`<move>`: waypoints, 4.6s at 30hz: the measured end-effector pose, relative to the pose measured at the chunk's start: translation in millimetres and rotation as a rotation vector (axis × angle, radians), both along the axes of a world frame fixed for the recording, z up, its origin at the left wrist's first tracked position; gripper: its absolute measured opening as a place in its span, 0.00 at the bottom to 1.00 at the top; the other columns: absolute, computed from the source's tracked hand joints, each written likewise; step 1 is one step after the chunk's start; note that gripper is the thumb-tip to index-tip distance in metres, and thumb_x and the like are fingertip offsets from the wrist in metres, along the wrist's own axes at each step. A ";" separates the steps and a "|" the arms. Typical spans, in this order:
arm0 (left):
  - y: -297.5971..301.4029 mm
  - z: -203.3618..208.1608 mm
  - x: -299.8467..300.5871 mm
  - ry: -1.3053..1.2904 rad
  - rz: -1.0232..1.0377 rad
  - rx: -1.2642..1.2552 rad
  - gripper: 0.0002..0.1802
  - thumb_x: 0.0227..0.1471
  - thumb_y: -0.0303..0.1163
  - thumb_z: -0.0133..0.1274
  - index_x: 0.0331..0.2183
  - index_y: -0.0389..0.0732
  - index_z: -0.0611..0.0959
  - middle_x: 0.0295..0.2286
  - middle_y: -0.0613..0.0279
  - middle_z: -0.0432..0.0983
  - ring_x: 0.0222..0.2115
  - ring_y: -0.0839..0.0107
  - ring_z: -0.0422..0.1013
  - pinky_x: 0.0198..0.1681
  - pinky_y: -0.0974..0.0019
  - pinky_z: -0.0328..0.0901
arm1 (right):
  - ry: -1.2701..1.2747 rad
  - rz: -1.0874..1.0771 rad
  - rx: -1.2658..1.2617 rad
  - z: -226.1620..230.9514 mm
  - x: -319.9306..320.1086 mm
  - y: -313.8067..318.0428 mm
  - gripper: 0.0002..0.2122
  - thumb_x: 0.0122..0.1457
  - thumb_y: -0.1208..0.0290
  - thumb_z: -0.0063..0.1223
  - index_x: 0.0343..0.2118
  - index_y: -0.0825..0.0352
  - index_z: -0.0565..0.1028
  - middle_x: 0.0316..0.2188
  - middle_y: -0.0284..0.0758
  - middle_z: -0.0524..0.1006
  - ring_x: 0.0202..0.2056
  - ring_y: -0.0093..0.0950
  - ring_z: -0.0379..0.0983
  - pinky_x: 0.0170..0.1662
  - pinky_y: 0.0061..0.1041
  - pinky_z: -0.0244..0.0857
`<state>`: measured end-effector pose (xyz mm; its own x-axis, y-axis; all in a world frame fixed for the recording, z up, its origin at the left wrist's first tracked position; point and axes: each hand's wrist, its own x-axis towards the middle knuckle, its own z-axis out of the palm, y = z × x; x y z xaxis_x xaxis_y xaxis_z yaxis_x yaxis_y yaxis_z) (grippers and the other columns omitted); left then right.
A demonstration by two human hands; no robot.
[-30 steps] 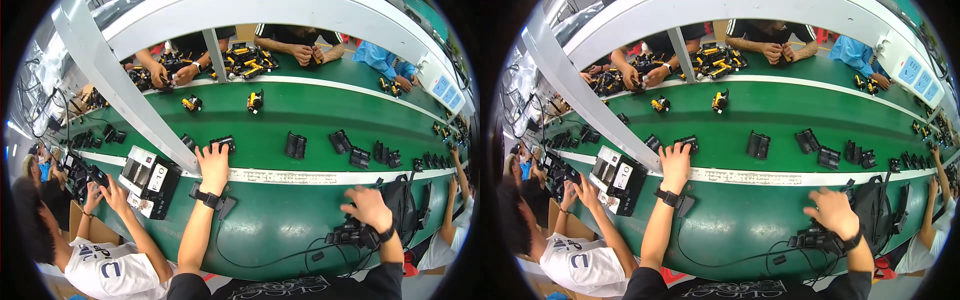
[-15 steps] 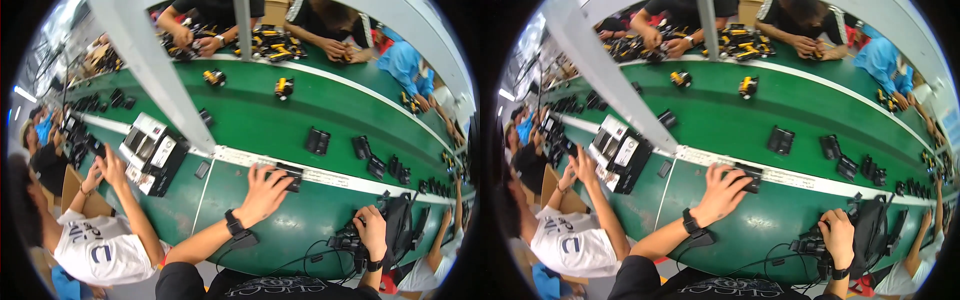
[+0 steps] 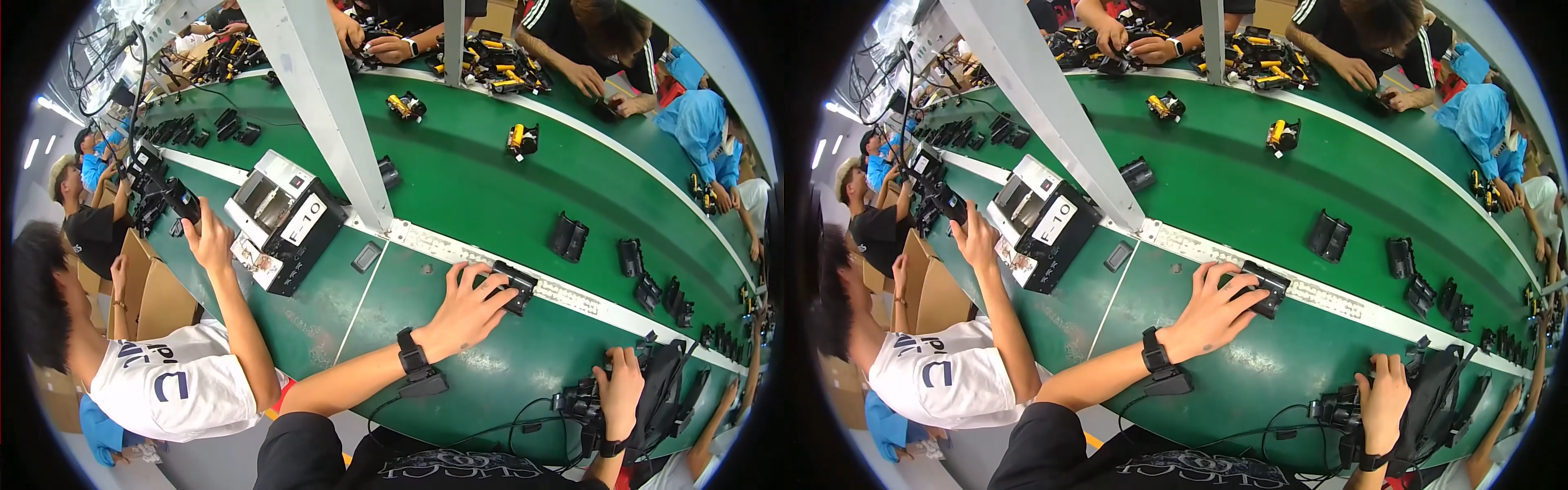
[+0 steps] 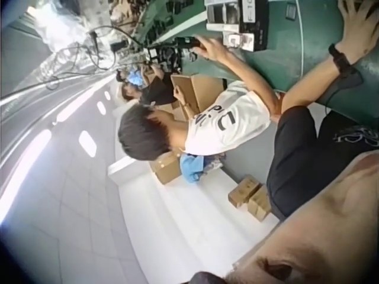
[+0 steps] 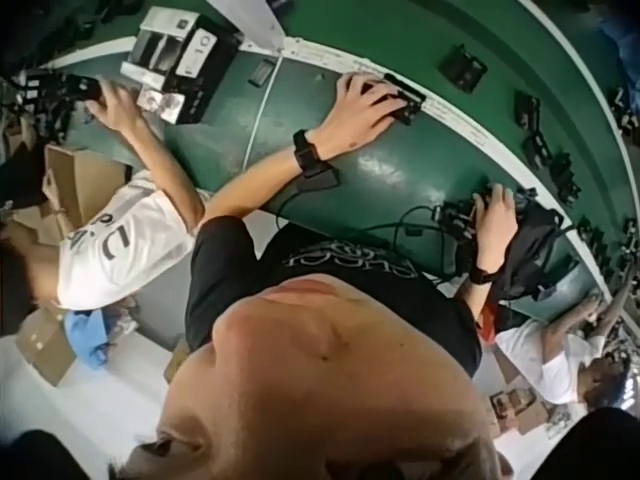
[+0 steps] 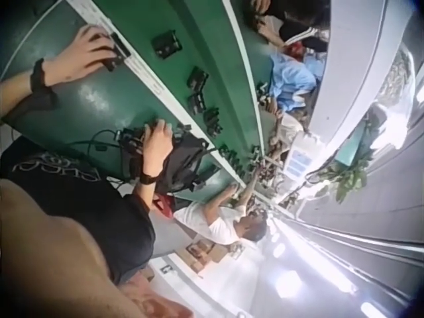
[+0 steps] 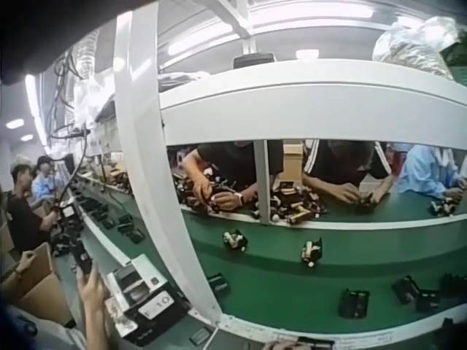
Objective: The person picks up a black plastic housing, fits a small component inside, and presses a piece of tape over it. They repeat this process with several more housings before setting them aside on the green workbench.
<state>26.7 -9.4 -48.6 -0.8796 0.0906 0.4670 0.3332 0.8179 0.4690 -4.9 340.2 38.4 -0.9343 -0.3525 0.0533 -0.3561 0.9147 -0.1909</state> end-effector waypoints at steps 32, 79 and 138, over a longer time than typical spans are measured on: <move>-7.9 -3.1 -14.7 0.045 0.112 0.060 0.24 0.52 0.33 0.68 0.52 0.48 0.85 0.55 0.62 0.70 0.60 0.52 0.61 0.64 0.34 0.51 | -0.298 0.400 -0.233 19.3 -45.7 -75.7 0.16 0.53 0.88 0.62 0.45 0.68 0.80 0.45 0.42 0.76 0.38 0.40 0.77 0.39 0.35 0.74; -22.7 4.6 -20.2 0.108 0.158 0.017 0.19 0.55 0.42 0.66 0.49 0.53 0.87 0.47 0.64 0.78 0.54 0.55 0.69 0.58 0.47 0.61 | -0.226 0.634 -0.447 -30.1 -97.7 -118.3 0.07 0.64 0.77 0.64 0.40 0.68 0.75 0.37 0.34 0.77 0.37 0.26 0.75 0.44 0.28 0.71; -20.0 11.4 -14.9 0.190 0.189 -0.345 0.32 0.58 0.39 0.64 0.63 0.53 0.77 0.55 0.61 0.75 0.53 0.57 0.72 0.61 0.42 0.61 | 0.114 0.725 0.167 -7.1 -129.5 -179.1 0.10 0.63 0.65 0.63 0.41 0.65 0.77 0.37 0.43 0.80 0.40 0.48 0.81 0.41 0.47 0.75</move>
<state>11.8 -29.5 -37.2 -0.7971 0.1153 0.5928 0.2163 0.9710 0.1020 -134.3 161.1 31.2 -0.4564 -0.8893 0.0274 -0.8896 0.4567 0.0038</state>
